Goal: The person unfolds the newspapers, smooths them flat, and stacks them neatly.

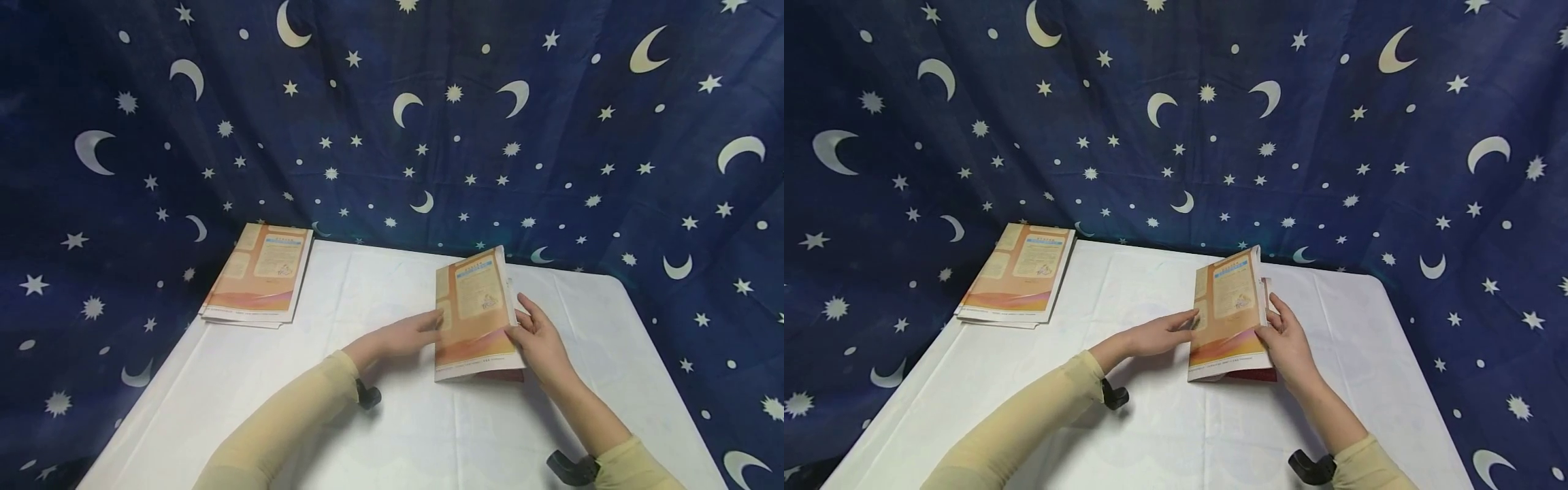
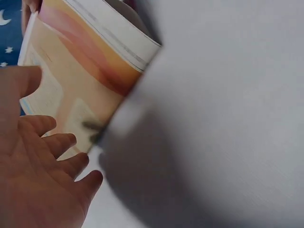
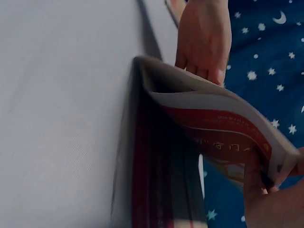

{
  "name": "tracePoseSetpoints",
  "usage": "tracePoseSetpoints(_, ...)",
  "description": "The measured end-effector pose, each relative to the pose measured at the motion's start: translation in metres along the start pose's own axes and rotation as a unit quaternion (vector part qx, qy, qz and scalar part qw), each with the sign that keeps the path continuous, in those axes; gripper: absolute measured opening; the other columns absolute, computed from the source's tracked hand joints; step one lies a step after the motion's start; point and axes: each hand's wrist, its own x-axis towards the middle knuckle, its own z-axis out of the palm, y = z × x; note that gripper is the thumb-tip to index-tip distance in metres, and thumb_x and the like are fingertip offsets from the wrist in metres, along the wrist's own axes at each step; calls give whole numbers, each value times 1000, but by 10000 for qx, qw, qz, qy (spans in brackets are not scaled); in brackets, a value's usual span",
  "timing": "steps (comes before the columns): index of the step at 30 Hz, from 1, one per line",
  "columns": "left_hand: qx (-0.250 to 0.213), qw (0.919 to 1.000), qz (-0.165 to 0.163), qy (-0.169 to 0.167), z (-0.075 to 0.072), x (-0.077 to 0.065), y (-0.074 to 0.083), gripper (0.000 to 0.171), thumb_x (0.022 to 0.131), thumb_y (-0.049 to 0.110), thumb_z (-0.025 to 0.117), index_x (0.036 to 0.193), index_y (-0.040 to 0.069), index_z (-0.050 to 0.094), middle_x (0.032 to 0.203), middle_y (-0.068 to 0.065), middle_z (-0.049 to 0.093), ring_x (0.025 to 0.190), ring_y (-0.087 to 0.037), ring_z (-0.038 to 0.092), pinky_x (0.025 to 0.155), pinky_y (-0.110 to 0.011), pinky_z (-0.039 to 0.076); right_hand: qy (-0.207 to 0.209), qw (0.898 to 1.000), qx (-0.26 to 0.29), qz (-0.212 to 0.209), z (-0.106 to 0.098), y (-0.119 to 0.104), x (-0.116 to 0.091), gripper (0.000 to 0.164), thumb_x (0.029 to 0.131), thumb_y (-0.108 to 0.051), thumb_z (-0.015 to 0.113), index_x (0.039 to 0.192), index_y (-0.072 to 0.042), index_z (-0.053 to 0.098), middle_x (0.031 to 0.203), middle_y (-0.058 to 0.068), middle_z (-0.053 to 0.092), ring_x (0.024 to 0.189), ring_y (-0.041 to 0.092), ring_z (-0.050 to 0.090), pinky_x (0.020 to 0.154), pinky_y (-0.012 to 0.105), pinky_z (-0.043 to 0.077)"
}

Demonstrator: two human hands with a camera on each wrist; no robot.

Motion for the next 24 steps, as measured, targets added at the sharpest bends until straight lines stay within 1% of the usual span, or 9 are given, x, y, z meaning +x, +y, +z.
tracePoseSetpoints(3,-752,9971,-76,103,-8,-4,7,66,107,52,38,165,22,25,168,0,26,154,-19,22,123,-42,24,-303,9967,755,64,9,-8,-1,74,104,-13,56,166,-13,14,160,19,35,115,14,62,85,27,58)
tracePoseSetpoints(6,-1759,9843,1,121,-18,-8,16,69,107,57,36,165,20,25,168,-2,26,153,-22,26,120,-44,30,-626,9930,1002,33,22,-14,-1,67,106,-24,56,164,-13,24,160,15,34,124,17,53,93,32,56)
tracePoseSetpoints(8,-2535,9672,-13,130,-26,-11,23,74,106,59,37,164,15,26,166,-7,30,151,-26,31,117,-44,36,-832,9923,914,-8,31,-17,-1,64,107,-31,54,163,-15,27,160,13,33,133,25,45,103,39,51)
tracePoseSetpoints(11,-3460,9377,-208,232,-37,-17,30,79,104,62,40,164,12,25,163,-12,36,145,-30,42,111,-46,44,-1160,9906,709,-124,46,-19,1,64,107,-37,50,163,-16,27,164,11,27,145,32,31,118,52,32)
tracePoseSetpoints(13,-3846,9217,-345,356,-44,-21,33,79,104,62,42,163,11,26,161,-13,39,141,-31,47,107,-47,48,-1410,9870,700,-322,56,-20,3,64,108,-37,47,164,-15,25,167,10,22,151,33,23,122,58,20)
tracePoseSetpoints(15,-4049,9122,-431,449,-50,-25,34,79,104,61,43,163,12,26,161,-13,40,139,-31,50,105,-49,49,-1643,9824,722,-520,65,-19,6,63,109,-39,43,164,-14,24,168,9,20,154,33,18,123,59,13)
tracePoseSetpoints(19,-4027,9115,-566,614,-60,-32,30,75,105,60,40,163,13,28,160,-14,40,140,-34,48,106,-53,47,-2080,9741,589,-666,82,-18,11,61,110,-41,37,164,-15,26,169,10,21,156,31,15,123,58,12)
tracePoseSetpoints(21,-3868,9173,-630,708,-65,-34,26,73,106,59,39,162,14,29,159,-15,41,140,-36,48,106,-54,47,-2256,9719,383,-544,88,-16,13,60,110,-43,36,164,-16,27,168,11,24,155,33,17,123,59,13)
tracePoseSetpoints(24,-3574,9267,-765,875,-70,-38,18,70,105,53,46,161,13,31,153,-16,48,134,-35,54,104,-52,49,-2378,9708,50,-294,93,-13,14,62,109,-46,37,163,-17,30,167,13,27,155,35,17,122,61,12)
